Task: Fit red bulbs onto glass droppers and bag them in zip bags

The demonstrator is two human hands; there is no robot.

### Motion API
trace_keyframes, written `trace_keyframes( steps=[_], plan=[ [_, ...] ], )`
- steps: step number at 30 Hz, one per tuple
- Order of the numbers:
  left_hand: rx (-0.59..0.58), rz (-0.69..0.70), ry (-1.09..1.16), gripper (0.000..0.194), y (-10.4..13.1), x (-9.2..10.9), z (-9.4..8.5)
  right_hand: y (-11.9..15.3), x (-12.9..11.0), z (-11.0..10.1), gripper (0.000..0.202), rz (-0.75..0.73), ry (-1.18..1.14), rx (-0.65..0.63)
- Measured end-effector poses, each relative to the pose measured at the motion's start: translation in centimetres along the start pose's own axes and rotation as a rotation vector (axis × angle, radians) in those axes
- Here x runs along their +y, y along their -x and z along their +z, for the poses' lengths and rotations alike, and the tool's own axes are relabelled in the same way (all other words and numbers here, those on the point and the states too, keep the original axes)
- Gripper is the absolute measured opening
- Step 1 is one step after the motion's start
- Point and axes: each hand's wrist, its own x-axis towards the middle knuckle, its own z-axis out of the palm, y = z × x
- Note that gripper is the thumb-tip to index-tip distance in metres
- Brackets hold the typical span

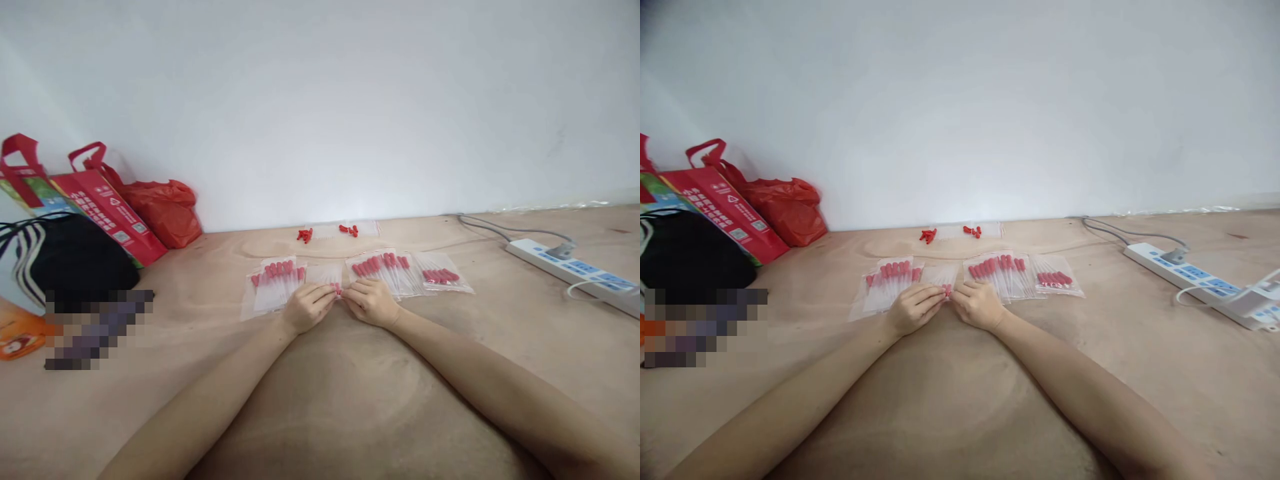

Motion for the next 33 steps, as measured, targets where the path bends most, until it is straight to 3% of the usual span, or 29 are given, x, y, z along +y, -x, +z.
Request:
trace_keyframes(
  steps=[19,26,33],
  plan=[
    [-0.035,0.124,-0.086,0.015,-0.27,-0.07,-0.31,-0.41,-0.62,-0.22,0.019,-0.023,0.027,0.007],
    [-0.058,0.071,-0.025,0.015,0.02,-0.27,-0.42,-0.37,-0.58,0.01,0.02,-0.021,0.034,0.004],
    [-0.044,0.126,-0.168,0.012,0.1,-0.77,-0.74,-0.25,-0.31,0.03,0.019,-0.002,0.053,0.004]
  ],
)
